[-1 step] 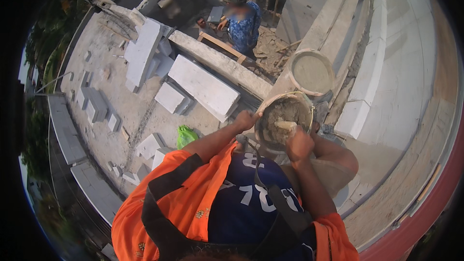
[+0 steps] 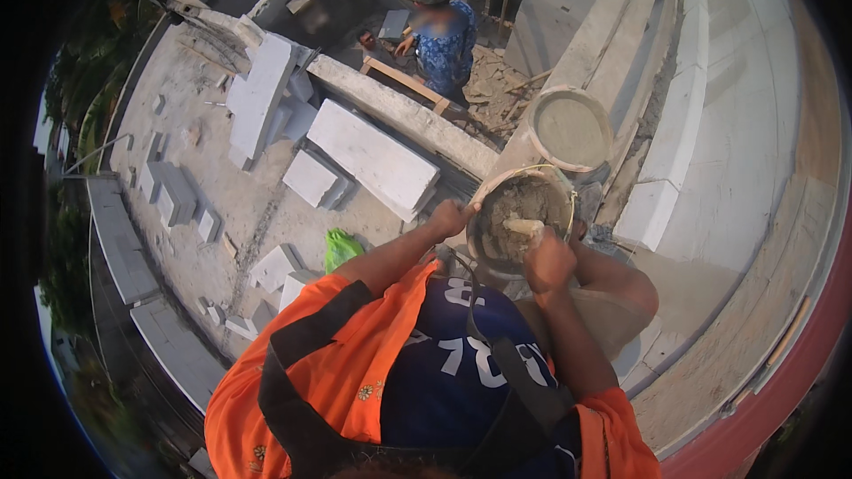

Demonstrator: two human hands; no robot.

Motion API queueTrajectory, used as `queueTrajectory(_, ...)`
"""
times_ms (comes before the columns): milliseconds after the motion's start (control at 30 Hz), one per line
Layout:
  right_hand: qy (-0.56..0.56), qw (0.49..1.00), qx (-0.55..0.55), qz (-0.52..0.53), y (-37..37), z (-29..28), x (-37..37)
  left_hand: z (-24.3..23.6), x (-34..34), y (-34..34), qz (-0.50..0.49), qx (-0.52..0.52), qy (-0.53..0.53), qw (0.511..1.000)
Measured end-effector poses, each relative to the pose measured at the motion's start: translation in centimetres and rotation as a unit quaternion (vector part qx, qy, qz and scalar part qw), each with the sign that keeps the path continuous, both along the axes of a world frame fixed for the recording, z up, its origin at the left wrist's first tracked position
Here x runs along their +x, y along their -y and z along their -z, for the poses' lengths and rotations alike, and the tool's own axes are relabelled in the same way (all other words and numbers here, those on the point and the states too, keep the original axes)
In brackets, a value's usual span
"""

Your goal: The person scoops wet cement from a bucket with a trowel and applies it to the joints between white foam blocks on a rooftop. The person repeatedly scoops and spreads the cement along the seams.

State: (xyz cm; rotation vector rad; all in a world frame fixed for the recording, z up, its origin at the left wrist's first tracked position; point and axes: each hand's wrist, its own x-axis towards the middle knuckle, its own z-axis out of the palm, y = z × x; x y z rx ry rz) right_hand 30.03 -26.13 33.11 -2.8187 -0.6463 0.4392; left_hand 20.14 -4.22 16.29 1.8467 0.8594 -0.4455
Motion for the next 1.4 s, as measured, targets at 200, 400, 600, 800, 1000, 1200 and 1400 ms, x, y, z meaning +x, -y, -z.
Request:
queueTrajectory(200,0.001,0.999,0.049,0.0,0.1,-1.1,1.0,1.2,-0.1,0.6,-0.026,-0.004,0.018,1.0)
queueTrajectory(400,0.07,0.995,0.059,-0.05,-1.9,-1.9,5.8,0.8,0.5,-0.1,-0.04,-0.013,0.029,0.999)
queueTrajectory(600,-0.042,0.926,-0.251,-0.278,-5.4,4.7,3.2,2.0,0.7,-0.5,-0.048,-0.072,-0.01,0.996)
queueTrajectory(800,-0.123,0.888,-0.344,-0.279,-2.4,11.9,1.5,2.7,0.5,0.1,-0.066,-0.062,-0.004,0.996)
queueTrajectory(1000,-0.164,0.921,-0.291,-0.201,2.7,2.5,4.1,3.3,0.5,0.6,-0.062,-0.048,-0.002,0.997)
queueTrajectory(1200,-0.106,0.949,-0.24,-0.174,0.8,-4.7,8.0,3.1,0.1,0.3,-0.11,-0.11,-0.002,0.988)
queueTrajectory(1400,-0.208,0.937,-0.207,-0.19,4.0,8.5,6.8,1.1,0.5,0.5,-0.147,-0.153,0.011,0.977)
